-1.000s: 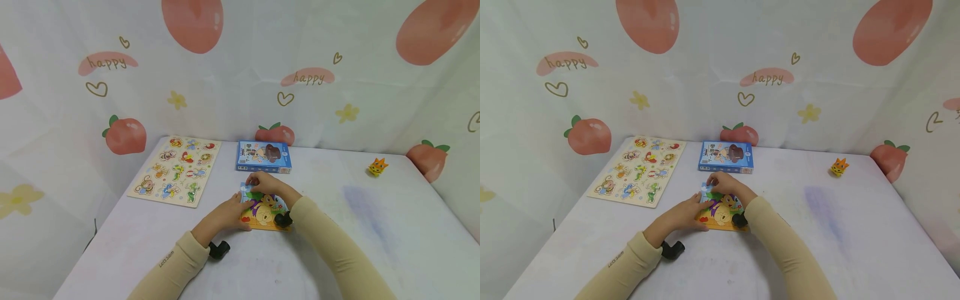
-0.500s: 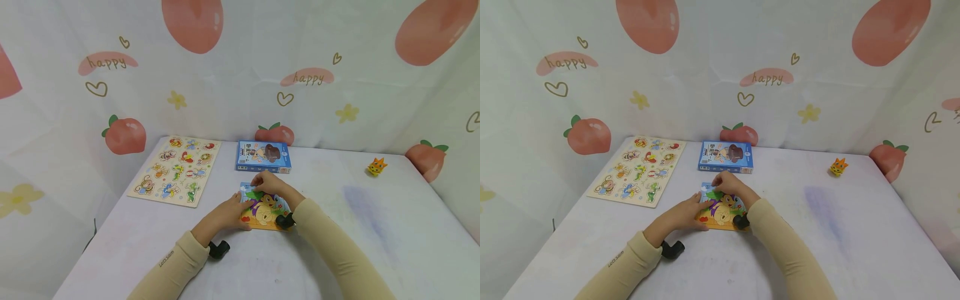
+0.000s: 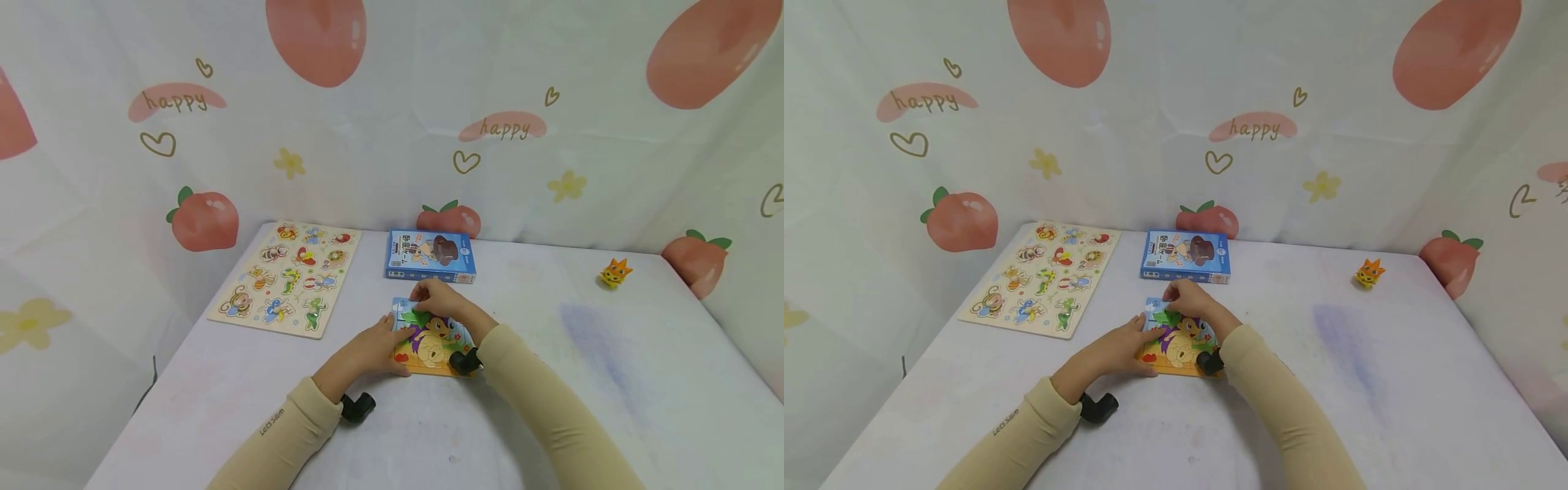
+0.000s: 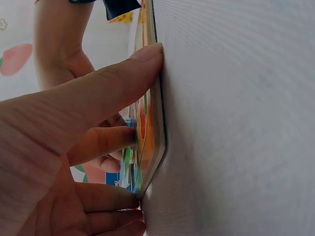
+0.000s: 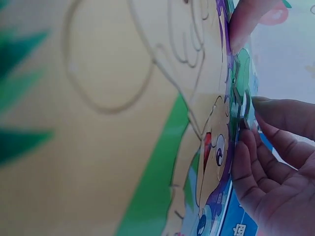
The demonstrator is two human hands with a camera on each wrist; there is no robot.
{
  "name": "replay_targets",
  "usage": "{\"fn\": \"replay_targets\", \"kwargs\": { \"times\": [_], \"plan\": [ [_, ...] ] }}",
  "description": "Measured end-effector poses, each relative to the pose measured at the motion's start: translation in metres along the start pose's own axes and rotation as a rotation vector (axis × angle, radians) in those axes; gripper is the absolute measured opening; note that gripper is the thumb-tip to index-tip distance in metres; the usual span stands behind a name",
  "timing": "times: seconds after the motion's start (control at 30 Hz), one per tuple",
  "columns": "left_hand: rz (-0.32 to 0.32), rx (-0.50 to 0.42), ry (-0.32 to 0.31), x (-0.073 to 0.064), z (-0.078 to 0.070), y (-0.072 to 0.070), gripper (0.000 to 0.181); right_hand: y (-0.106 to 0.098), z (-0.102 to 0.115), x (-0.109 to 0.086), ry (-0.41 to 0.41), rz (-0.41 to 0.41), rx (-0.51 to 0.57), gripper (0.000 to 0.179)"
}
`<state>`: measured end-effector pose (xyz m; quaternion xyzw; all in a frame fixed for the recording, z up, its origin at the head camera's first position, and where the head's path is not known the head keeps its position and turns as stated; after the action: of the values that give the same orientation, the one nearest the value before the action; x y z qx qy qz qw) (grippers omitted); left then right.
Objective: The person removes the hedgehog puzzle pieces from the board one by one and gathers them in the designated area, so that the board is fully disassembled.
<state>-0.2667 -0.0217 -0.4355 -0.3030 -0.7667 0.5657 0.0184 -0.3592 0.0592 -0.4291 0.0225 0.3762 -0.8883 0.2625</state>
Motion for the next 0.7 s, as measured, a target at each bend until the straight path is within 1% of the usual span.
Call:
{"fn": "replay_targets", "kwargs": {
  "times": [0.27,0.57,0.6,0.7],
  "plan": [
    [0.008,0.006,-0.005,0.0005,-0.0005,-0.0006,0.077,-0.0029,-0.0008,0.0018,-0.034,-0.033,0.059,0.012],
    [0.005,0.006,0.002,0.0,-0.0007,-0.0011,0.076,0.0038,0.0035,-0.0009,-0.035,0.027,0.167,0.015],
    [0.006,0.007,0.002,-0.0001,-0.0006,-0.0009,0.076,0.0038,0.006,-0.0024,-0.051,0.03,0.164,0.014],
    [0.01,0.004,0.0,-0.0003,-0.0002,0.0004,0.076,0.0045,0.006,-0.0039,-0.05,0.029,0.169,0.013]
  ]
}}
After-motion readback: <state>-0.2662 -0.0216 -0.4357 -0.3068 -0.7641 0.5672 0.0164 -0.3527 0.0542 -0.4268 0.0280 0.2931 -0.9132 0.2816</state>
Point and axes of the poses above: each hand's wrist, its own x-axis towards the middle knuckle, its own y-axis out of the palm, z = x × y, the point moved 10 cm from there along x, towards the middle knuckle, and after that the axes turned 2 degrees about z, right-handed, at the moved point
